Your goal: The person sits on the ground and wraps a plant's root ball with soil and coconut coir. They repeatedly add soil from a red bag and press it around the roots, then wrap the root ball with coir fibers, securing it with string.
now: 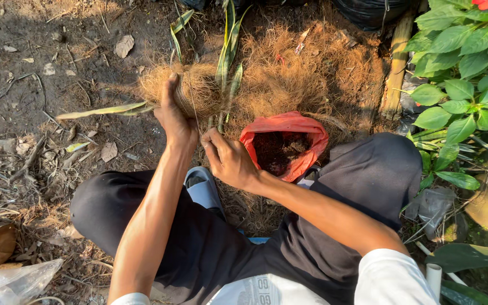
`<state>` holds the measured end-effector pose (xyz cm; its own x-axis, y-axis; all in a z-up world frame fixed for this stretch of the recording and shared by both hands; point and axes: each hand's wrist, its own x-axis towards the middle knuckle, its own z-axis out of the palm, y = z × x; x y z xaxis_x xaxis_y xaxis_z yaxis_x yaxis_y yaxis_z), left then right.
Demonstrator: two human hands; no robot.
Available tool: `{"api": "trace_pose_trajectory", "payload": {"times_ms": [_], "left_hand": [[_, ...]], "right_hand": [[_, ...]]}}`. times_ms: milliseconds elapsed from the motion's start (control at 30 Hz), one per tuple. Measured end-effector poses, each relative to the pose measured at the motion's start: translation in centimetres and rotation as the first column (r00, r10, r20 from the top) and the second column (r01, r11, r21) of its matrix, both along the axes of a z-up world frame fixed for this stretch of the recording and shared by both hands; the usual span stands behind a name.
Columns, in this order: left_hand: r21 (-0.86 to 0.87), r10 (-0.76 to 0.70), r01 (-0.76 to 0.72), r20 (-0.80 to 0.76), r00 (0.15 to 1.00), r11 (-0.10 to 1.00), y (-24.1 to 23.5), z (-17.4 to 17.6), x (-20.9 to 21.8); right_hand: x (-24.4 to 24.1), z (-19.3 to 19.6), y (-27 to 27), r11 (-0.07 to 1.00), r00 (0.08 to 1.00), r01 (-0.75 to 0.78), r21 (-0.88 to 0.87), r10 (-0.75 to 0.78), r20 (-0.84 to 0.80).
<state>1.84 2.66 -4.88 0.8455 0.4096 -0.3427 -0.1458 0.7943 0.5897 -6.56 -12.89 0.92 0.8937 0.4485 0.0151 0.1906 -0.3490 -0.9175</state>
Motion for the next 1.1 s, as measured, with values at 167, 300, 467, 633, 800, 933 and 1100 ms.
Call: {"api": "trace_pose_trajectory", "payload": {"times_ms": [167, 300, 467, 633, 800, 933, 1100], "left_hand": [[-0.189, -0.237, 0.248, 0.08, 0.968, 0.95, -1.7, 3.3, -0.1], [-0.139, -0.397, 0.394, 0.007, 0.918, 0.908, -1.8, 4.8, 0.7], [0.096, -0.575, 0.603, -0.214, 0.79, 0.792, -0.8, 5.3, 0.7], [0.422, -0.629, 0.638, -0.184, 0.756, 0.644, -2.3, 4.6, -0.1], [0.769, -0.35, 0.446, -0.305, 0.886, 0.458, -4.2, 5.0, -0.1], [0.778, -0.291, 0.36, -0.237, 0.927, 0.515, -4.9, 5.0, -0.2], [0.756, -0.152, 0.204, -0.138, 0.979, 0.622, -5.7, 3.7, 0.4]], "right_hand": [[1.3, -5.3, -2.2, 0.988, 0.993, 0.121, 0.094, -0.122, 0.003], [5.7, -7.9, -6.7, 0.981, 0.988, 0.068, 0.181, -0.042, -0.146], [11.7, -5.7, -10.7, 0.99, 0.995, 0.068, -0.125, -0.076, -0.066], [12.8, -0.7, -12.6, 0.976, 0.993, 0.011, -0.219, -0.036, -0.111], [11.2, 2.4, -12.0, 0.975, 0.972, 0.105, 0.194, -0.059, -0.227], [9.3, 3.4, -10.3, 0.864, 0.85, 0.21, 0.458, 0.07, -0.522], [4.9, 3.1, -6.7, 0.672, 0.684, 0.416, 0.613, 0.213, -0.697]]}}
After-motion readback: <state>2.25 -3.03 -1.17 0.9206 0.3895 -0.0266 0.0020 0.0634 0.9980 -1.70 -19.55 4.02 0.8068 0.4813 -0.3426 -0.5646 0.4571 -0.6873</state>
